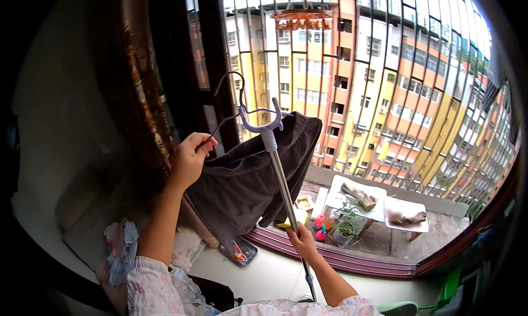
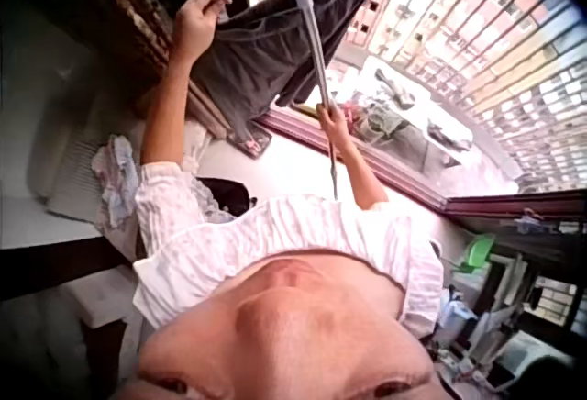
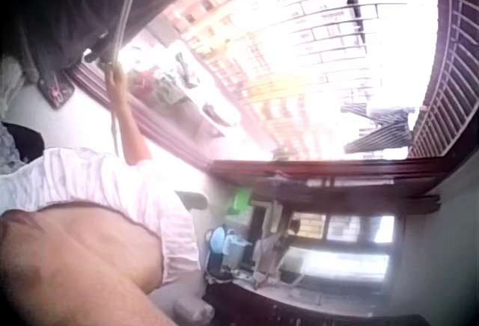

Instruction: The person takes various items of clothing from a pile, places them on hangers, and uses a reacher pole to hang them on a high rack outside a window.

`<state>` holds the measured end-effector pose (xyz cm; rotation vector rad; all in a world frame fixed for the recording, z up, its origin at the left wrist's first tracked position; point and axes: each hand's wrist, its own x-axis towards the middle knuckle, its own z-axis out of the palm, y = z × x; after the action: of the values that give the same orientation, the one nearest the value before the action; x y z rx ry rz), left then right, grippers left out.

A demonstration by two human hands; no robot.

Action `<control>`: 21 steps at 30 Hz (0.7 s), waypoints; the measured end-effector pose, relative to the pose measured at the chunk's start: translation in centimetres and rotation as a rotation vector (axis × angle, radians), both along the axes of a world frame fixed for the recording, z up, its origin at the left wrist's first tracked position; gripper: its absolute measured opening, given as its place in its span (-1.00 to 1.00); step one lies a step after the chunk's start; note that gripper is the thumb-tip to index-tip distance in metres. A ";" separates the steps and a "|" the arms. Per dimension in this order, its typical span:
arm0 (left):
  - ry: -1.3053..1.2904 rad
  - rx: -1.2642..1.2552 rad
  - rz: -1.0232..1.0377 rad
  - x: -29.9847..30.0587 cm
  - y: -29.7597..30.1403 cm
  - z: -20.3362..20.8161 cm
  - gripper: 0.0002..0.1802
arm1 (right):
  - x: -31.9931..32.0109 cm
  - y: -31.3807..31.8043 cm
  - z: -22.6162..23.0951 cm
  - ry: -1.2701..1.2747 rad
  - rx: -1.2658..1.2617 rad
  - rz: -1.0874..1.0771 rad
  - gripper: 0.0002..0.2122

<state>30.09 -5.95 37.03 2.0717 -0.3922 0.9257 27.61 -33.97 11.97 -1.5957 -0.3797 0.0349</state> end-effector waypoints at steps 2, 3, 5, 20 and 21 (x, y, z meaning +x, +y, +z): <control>0.032 -0.011 -0.050 0.8 -2.9 0.1 -0.92 | -0.3 -1.7 0.3 0.051 0.077 -0.021 -0.86; 0.028 -0.011 -0.071 1.4 -4.3 0.0 -0.92 | -0.4 -2.9 0.4 0.056 0.102 -0.028 -0.86; -0.008 -0.009 -0.127 2.9 -7.1 -0.3 -0.92 | -0.4 -5.5 0.4 0.155 0.239 -0.004 -0.85; -0.152 -0.197 -0.467 3.0 -36.5 -10.1 -0.68 | 1.6 -24.0 6.9 0.091 0.284 -0.416 -0.82; 0.097 -0.086 -0.566 0.7 -38.5 -13.6 -0.57 | 2.0 -25.2 7.8 -0.005 0.113 -0.524 -0.84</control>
<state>30.83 -44.48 23.40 1.7724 -0.8177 0.4895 29.56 -59.17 19.76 -1.5404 0.0411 -0.3850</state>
